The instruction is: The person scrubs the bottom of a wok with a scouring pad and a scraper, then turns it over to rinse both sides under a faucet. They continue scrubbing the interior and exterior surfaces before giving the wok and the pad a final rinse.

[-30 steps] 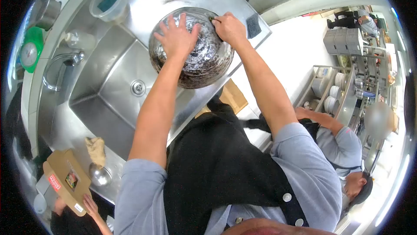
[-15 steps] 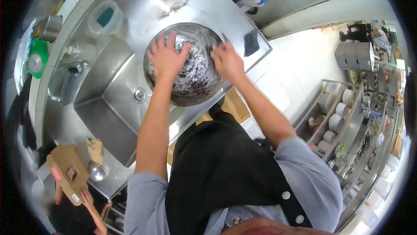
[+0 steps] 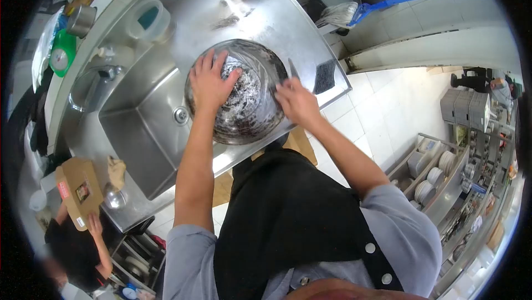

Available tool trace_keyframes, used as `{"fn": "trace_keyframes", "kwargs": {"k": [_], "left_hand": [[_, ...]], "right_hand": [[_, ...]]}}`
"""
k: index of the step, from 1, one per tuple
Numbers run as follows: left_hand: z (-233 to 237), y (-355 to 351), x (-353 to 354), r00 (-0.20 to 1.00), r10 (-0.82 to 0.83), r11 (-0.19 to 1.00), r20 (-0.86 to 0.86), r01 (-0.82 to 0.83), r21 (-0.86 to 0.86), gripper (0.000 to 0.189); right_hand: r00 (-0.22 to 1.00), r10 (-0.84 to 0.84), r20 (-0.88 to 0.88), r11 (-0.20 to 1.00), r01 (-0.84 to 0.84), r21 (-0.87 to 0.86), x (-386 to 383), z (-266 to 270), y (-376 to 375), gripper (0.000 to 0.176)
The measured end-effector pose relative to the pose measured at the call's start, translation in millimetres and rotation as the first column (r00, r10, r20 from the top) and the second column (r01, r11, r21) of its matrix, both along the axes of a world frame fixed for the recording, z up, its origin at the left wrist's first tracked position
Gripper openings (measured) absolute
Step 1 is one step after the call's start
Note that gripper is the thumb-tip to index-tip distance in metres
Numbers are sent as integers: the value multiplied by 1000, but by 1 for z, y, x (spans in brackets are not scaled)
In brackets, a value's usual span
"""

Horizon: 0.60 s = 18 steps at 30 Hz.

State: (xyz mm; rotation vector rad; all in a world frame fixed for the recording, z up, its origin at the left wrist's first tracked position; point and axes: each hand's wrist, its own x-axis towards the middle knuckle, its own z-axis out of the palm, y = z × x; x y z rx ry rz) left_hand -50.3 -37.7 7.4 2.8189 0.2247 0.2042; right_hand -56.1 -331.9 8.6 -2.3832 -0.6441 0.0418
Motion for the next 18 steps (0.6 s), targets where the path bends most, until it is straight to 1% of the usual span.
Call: {"fn": "trace_keyframes", "kwargs": {"k": [1,2,4,5,6,7,8,10,11,13,15,16,18], "left_hand": [[1,-1,1,1000,-3,1000,-1,3,-2,72],[-2,-2,0,1000,-8,1000,-9,8,-25,72],[-12,4,2,1000,0,998,-12,0,-63,73],[-13,6,2,1000,2,998,-1,-2,-66,73],[-14,7,2,1000,2,998,5,-1,-69,72],[-15,5,1,1000,-6,997,11,7,-73,72],[-14,2,-2,1000,-5,998,5,5,-55,70],[-7,1,3,1000,5,1000,23,-4,-23,68],[-2,-1,2,1000,9,1000,16,-9,-22,68],[4,-3,3,1000,22,1000,8,-21,-20,69],[-4,3,6,998,50,992,47,-44,-122,73],[-5,8,7,996,69,984,62,-57,-169,76],[-2,37,13,972,235,892,-15,-222,-393,76]], "right_hand": [[1000,-1,20,1000,1,14,-17,-4,-11,27],[1000,0,18,1000,0,-7,-9,-4,-8,27],[999,21,26,999,-20,-38,40,3,22,27],[995,98,11,988,-95,-120,75,11,45,27],[985,170,-13,965,-169,-199,109,17,69,27],[975,200,-92,953,-216,-214,140,12,90,27],[960,219,-174,940,-256,-227,153,9,99,27],[990,133,-41,987,-136,-89,118,11,79,26],[996,84,17,996,-84,-19,86,11,63,26],[997,-2,75,999,-1,38,9,1,23,27],[960,4,281,999,-19,50,-50,-9,-7,32],[974,-32,224,998,20,56,-55,-8,-7,33],[990,-91,111,995,85,57,-57,-8,-5,36]]}}
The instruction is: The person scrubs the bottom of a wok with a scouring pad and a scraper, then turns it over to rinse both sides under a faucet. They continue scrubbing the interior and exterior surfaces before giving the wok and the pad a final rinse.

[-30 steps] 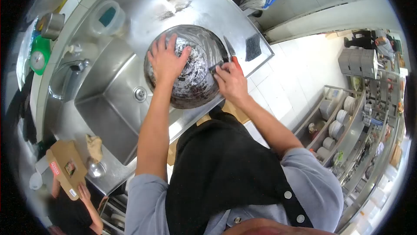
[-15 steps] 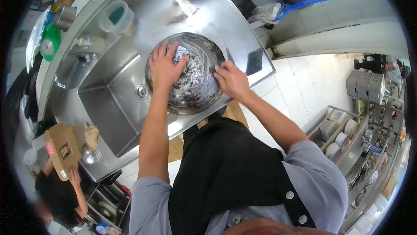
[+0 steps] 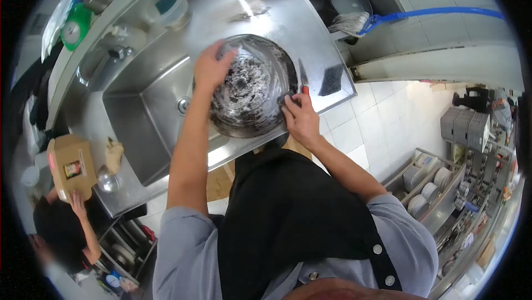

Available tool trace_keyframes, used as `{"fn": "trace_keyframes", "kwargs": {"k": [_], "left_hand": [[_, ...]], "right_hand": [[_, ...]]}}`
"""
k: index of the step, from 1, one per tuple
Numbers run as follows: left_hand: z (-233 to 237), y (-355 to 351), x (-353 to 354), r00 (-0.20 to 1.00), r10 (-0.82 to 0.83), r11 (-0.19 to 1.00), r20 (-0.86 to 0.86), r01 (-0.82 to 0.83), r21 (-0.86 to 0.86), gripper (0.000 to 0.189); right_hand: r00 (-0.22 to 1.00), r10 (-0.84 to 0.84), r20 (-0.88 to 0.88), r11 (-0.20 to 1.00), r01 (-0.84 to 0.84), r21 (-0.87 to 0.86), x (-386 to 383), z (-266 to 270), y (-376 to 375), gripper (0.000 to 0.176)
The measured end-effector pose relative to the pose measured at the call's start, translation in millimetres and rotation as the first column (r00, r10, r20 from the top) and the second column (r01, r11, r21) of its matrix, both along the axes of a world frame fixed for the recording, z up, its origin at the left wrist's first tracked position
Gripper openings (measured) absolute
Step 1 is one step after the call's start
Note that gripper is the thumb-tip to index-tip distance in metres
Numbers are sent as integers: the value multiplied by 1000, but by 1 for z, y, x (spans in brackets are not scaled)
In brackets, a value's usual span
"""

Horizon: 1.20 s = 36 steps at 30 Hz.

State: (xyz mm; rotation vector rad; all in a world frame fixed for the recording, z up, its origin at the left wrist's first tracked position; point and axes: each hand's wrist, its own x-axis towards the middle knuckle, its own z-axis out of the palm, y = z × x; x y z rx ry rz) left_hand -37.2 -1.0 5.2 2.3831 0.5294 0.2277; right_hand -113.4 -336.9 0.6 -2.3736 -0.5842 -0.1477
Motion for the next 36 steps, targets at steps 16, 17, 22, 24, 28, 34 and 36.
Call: {"fn": "trace_keyframes", "kwargs": {"k": [16,17,22,24,28,34,36], "left_hand": [[-76,21,-117,787,531,526,-312,-596,-607,84],[-70,25,-112,840,510,686,-187,-528,-501,82],[-19,2,0,998,-22,998,54,19,59,78],[-2,-22,29,981,-152,949,-117,178,260,76],[-1,-32,32,969,-135,945,-205,189,269,79],[6,-29,33,967,-145,940,-211,202,276,78],[6,-30,35,969,-141,943,-201,193,269,78]], "right_hand": [[978,25,-209,972,-73,-225,182,9,55,35],[975,32,-221,968,-86,-238,185,8,56,34],[981,-187,-58,961,170,-216,120,11,69,26],[983,-181,-27,953,169,-250,55,16,68,24],[988,-74,134,948,111,-299,17,11,64,26],[989,-141,42,930,147,-337,116,27,94,27],[983,-119,139,951,153,-270,34,21,82,27]]}}
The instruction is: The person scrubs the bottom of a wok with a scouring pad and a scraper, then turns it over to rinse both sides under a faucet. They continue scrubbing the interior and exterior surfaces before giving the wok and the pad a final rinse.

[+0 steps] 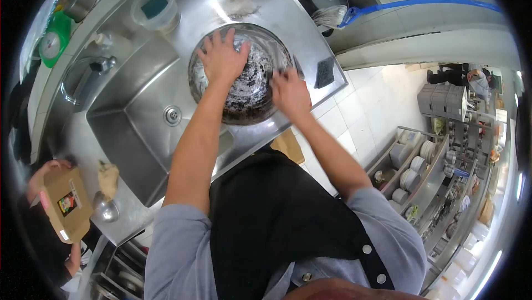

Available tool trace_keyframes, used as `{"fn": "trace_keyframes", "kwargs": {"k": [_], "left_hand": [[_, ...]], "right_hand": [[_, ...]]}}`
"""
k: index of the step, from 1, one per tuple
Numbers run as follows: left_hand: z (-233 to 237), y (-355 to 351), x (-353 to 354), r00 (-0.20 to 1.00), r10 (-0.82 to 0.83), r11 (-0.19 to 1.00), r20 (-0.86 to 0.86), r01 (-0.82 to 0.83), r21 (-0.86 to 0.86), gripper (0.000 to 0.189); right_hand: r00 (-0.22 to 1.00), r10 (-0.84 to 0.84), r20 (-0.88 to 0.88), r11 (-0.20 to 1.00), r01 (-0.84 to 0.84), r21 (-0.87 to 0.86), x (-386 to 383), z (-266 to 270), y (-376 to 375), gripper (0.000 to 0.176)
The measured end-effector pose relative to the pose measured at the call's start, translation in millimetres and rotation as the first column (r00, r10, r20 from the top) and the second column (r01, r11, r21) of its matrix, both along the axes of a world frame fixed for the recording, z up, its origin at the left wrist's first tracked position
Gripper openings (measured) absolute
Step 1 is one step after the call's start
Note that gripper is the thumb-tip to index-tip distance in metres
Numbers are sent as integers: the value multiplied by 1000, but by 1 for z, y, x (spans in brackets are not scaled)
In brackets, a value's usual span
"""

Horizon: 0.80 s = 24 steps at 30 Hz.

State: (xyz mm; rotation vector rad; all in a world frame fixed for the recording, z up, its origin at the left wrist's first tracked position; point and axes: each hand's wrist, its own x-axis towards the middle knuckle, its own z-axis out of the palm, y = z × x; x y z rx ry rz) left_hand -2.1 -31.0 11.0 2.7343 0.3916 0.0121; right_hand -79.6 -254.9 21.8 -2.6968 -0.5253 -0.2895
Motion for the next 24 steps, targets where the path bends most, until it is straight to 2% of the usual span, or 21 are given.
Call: {"fn": "trace_keyframes", "kwargs": {"k": [1,4,6,9,10,11,13,16,19,22,24], "left_hand": [[-1,0,-2,1000,5,1000,-1,-5,-2,77],[0,1,-2,1000,-1,1000,-4,1,-15,77],[-1,2,-1,1000,-5,1000,2,5,-6,77],[-1,1,-5,1000,-9,1000,-6,9,-20,76],[0,2,-2,1000,-5,1000,-1,5,-31,76],[1,1,-2,1000,-4,1000,-1,4,-31,76],[2,0,-1,1000,2,1000,-10,-2,-22,76],[1,0,-2,1000,-1,1000,4,1,-21,78],[-3,0,-1,1000,5,1000,9,-5,17,78],[-3,-1,1,1000,11,1000,1,-11,15,78],[-5,-1,1,1000,7,1000,9,-8,24,78]], "right_hand": [[999,15,47,999,-17,30,-21,-1,-2,27],[993,-49,-108,999,51,11,42,7,10,26],[954,-68,-291,979,8,-204,125,20,31,28],[987,-36,-160,998,27,-55,95,10,24,29],[997,-16,-74,1000,16,0,60,5,12,28],[991,-50,-121,997,57,55,22,-1,1,30],[999,25,-27,995,-22,94,-8,1,-13,24],[963,-118,-244,990,132,43,88,-9,-3,22],[941,-63,-331,997,77,27,137,-16,-4,32],[949,-142,-281,968,193,161,22,-10,-20,34],[958,-117,-260,967,169,189,33,-13,-23,31]]}}
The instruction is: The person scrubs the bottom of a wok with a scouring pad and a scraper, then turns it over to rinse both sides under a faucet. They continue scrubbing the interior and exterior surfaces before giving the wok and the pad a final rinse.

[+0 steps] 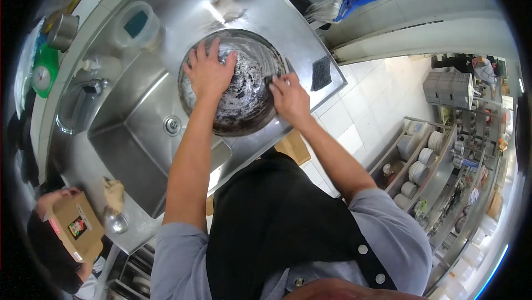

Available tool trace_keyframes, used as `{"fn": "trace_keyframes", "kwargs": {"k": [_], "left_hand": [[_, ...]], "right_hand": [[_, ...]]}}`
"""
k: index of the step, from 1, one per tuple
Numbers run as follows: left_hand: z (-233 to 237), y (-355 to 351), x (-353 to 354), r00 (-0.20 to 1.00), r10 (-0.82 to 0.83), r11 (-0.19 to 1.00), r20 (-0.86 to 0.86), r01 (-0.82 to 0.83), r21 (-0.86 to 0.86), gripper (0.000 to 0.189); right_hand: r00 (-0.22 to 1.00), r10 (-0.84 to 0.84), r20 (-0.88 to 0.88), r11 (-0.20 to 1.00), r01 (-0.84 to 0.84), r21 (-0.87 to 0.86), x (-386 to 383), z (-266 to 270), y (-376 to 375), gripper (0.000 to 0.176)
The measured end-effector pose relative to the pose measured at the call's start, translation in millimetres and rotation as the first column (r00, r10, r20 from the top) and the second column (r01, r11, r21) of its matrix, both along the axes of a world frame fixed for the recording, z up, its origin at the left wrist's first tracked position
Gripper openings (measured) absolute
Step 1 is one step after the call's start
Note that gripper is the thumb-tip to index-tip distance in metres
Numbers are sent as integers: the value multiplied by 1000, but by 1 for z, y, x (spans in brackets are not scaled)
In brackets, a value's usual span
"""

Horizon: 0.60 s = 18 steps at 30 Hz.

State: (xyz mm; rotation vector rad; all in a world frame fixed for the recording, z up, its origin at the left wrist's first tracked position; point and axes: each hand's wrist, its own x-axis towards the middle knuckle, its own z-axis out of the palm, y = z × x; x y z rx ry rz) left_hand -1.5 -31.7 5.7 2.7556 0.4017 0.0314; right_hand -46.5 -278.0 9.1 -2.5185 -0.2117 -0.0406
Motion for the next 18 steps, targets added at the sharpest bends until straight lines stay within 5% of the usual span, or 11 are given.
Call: {"fn": "trace_keyframes", "kwargs": {"k": [5,9,15,18], "left_hand": [[-8,1,0,999,9,999,51,-11,39,78],[-12,-1,2,997,24,999,80,-27,26,76],[-20,3,-1,993,3,998,119,-10,59,74],[-17,-1,3,991,18,998,132,-26,63,75]], "right_hand": [[992,107,-65,993,-109,-35,96,-23,-1,27],[998,49,-43,995,-45,85,-8,-10,-24,34],[969,199,-148,979,-203,-13,109,-41,-14,30],[989,150,21,978,-151,142,-10,-6,-35,29]]}}
